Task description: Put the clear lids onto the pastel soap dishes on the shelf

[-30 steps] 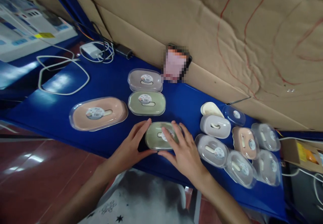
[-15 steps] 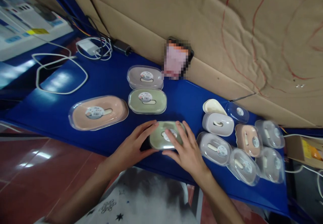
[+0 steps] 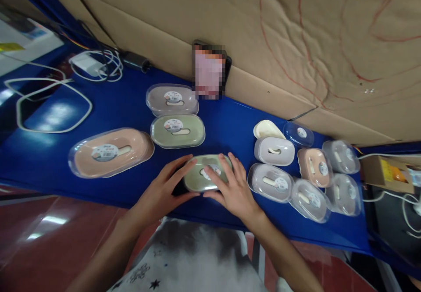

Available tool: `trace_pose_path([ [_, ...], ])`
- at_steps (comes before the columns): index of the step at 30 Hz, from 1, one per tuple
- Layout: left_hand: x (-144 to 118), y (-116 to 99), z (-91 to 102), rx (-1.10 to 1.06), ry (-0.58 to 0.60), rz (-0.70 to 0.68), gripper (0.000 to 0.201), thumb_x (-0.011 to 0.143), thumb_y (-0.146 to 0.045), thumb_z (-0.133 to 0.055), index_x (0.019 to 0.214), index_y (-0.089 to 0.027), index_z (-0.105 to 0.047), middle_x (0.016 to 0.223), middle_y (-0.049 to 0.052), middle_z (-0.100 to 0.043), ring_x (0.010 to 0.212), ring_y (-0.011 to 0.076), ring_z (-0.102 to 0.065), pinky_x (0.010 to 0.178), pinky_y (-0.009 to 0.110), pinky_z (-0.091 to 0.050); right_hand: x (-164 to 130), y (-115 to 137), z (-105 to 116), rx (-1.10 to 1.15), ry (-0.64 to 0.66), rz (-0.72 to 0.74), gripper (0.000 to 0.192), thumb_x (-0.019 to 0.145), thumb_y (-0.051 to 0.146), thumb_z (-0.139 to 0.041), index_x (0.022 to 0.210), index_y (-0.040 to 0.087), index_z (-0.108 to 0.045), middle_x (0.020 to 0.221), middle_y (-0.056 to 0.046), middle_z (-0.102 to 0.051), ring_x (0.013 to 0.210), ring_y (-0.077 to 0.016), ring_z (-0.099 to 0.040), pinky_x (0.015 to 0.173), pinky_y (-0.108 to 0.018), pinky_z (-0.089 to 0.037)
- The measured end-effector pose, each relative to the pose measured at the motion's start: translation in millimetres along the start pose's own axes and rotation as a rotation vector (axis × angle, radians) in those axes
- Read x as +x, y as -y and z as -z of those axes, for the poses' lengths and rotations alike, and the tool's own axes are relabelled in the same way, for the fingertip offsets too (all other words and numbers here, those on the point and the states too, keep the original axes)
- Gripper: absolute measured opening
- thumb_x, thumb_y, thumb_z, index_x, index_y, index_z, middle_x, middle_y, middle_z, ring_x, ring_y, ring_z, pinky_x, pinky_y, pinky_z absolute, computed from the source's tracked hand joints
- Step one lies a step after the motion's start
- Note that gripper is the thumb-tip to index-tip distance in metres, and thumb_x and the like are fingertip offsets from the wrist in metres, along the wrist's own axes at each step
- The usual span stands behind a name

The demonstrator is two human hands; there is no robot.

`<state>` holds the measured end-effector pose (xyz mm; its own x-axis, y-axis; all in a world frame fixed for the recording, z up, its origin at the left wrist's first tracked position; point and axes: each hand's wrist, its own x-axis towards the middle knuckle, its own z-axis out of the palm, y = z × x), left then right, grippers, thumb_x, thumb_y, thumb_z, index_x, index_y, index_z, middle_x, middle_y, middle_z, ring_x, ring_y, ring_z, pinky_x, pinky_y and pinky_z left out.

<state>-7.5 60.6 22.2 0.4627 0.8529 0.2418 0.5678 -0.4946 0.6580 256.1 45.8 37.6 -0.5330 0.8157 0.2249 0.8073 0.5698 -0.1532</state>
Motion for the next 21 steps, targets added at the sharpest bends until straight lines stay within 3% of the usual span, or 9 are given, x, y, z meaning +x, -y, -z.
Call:
trace_pose_path([
  [3, 3, 2, 4.4, 0.070, -0.063, -0.011, 0.081, 0.102, -0.036, -0.074, 0.171, -0.028, -0.032, 0.164, 0.018, -0.049, 0.150, 0.0360, -0.054, 0.119, 0.054, -0.055, -2, 5, 15, -0.032, -0.001, -0.018, 0.085, 0.102, 0.055, -0.069, 0.172, 0.022, -0.034, 0.174, -0.020, -0.040, 0.166, -0.0388, -0.029, 0.129, -0.063, -0.037],
  [5, 5, 2, 6.3, 0.144, -0.181, -0.002, 0.083, 0.099, -0.029, -0.078, 0.169, -0.025, -0.034, 0.165, 0.021, -0.046, 0.151, 0.0389, -0.051, 0.120, 0.057, -0.053, -10, 3, 30, -0.049, -0.020, -0.097, 0.077, 0.107, 0.049, -0.064, 0.172, 0.023, -0.033, 0.170, -0.017, -0.048, 0.162, -0.0341, -0.038, 0.131, -0.060, -0.033],
  [8, 8, -2, 6.2, 0.229, -0.372, -0.008, 0.084, 0.093, -0.017, -0.083, 0.165, -0.024, -0.041, 0.163, 0.023, -0.046, 0.150, 0.0402, -0.051, 0.119, 0.057, -0.051, -31, -4, 47, -0.103, -0.084, -0.344, 0.065, 0.111, 0.040, -0.058, 0.170, 0.025, -0.036, 0.163, -0.015, -0.057, 0.154, -0.0322, -0.049, 0.129, -0.060, -0.034],
  [11, 9, -13, 2.9, 0.243, -0.453, -0.075, 0.070, 0.089, -0.009, -0.083, 0.152, -0.022, -0.055, 0.152, 0.020, -0.055, 0.143, 0.0359, -0.057, 0.115, 0.051, -0.052, -53, -6, 49, -0.170, -0.129, -0.546, 0.064, 0.112, 0.044, -0.055, 0.169, 0.021, -0.037, 0.161, -0.020, -0.057, 0.152, -0.0378, -0.051, 0.124, -0.065, -0.037],
  [13, 13, -27, -1.7, 0.185, -0.397, -0.147, 0.055, 0.092, -0.006, -0.079, 0.143, -0.020, -0.061, 0.143, 0.017, -0.063, 0.136, 0.0309, -0.062, 0.113, 0.045, -0.052, -61, -1, 47, -0.166, -0.113, -0.581, 0.065, 0.112, 0.045, -0.054, 0.170, 0.021, -0.037, 0.165, -0.020, -0.053, 0.155, -0.0400, -0.047, 0.123, -0.067, -0.037],
  [17, 27, -58, -21.1, 0.118, -0.057, -0.360, 0.040, 0.104, -0.019, -0.066, 0.144, -0.021, -0.062, 0.149, 0.016, -0.064, 0.139, 0.0300, -0.061, 0.115, 0.047, -0.051, -58, 3, 57, 0.079, -0.053, -0.504, 0.060, 0.114, 0.035, -0.048, 0.172, 0.031, -0.033, 0.174, -0.011, -0.043, 0.158, -0.0306, -0.047, 0.121, -0.053, -0.047],
  [19, 32, -69, -33.6, 0.169, 0.065, -0.441, 0.040, 0.108, -0.030, -0.063, 0.148, -0.024, -0.061, 0.159, 0.015, -0.059, 0.146, 0.0324, -0.056, 0.120, 0.052, -0.048, -52, -11, 65, 0.171, -0.099, -0.463, 0.060, 0.114, 0.029, -0.044, 0.172, 0.034, -0.032, 0.173, -0.008, -0.046, 0.157, -0.0267, -0.049, 0.121, -0.048, -0.050],
  [21, 35, -74, -43.0, 0.226, 0.105, -0.468, 0.038, 0.109, -0.030, -0.061, 0.147, -0.025, -0.064, 0.163, 0.011, -0.058, 0.148, 0.0320, -0.055, 0.127, 0.057, -0.039, -47, -36, 70, 0.117, -0.152, -0.453, 0.059, 0.113, 0.023, -0.041, 0.171, 0.034, -0.036, 0.168, -0.007, -0.053, 0.155, -0.0270, -0.050, 0.123, -0.051, -0.047],
])
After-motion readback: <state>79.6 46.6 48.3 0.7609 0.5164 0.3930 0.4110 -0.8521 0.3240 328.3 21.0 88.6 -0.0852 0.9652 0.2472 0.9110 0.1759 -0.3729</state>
